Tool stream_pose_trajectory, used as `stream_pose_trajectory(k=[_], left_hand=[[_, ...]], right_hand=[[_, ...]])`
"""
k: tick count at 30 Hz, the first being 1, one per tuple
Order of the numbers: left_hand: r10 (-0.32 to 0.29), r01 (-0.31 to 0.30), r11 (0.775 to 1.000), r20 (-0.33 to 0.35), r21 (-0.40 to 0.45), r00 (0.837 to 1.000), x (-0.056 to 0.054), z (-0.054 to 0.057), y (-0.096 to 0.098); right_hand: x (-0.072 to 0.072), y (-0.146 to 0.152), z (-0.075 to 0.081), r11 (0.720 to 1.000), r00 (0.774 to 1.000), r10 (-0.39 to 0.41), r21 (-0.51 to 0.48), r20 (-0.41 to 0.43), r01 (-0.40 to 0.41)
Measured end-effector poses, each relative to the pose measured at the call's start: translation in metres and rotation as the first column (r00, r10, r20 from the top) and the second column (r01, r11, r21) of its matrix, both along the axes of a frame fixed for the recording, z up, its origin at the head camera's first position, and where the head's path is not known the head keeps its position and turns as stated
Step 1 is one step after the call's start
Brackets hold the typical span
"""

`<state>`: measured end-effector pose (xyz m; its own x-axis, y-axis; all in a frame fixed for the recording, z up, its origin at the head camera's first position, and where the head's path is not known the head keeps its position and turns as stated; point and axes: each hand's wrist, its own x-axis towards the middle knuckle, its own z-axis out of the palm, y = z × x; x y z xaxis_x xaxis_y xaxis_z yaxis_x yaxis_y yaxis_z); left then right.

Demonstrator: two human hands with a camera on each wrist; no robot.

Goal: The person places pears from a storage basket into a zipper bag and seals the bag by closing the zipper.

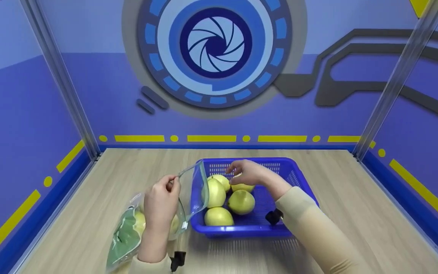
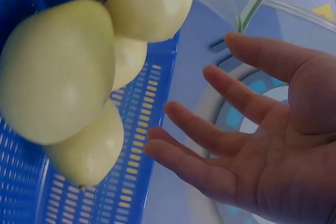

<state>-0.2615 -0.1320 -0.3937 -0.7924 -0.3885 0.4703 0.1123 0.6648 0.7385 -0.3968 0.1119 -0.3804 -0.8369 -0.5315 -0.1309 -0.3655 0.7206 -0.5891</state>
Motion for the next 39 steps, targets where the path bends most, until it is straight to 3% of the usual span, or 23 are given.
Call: stream_pose_trajectory(k=[14,28,39], left_hand=[[-0.001,0.001,1.0,-0.025,-0.009,1.0,0.0,0.002,0.001],[0.003,-0.003,1.0,0.004,0.001,1.0,0.001,0.001,-0.001],[0.006,-0.007,1.0,-0.042,-0.023,0.999,0.0,0.0,0.0]], right_hand=[[-0.009,0.005,-0.007,0.964,0.985,0.16,0.207,0.061,-0.169],[-0.002,-0.001,-0.022,0.938,0.972,0.139,0.289,0.191,-0.191],[0.0,-0.003,-0.031,0.881,0.947,0.169,0.388,0.273,-0.269]])
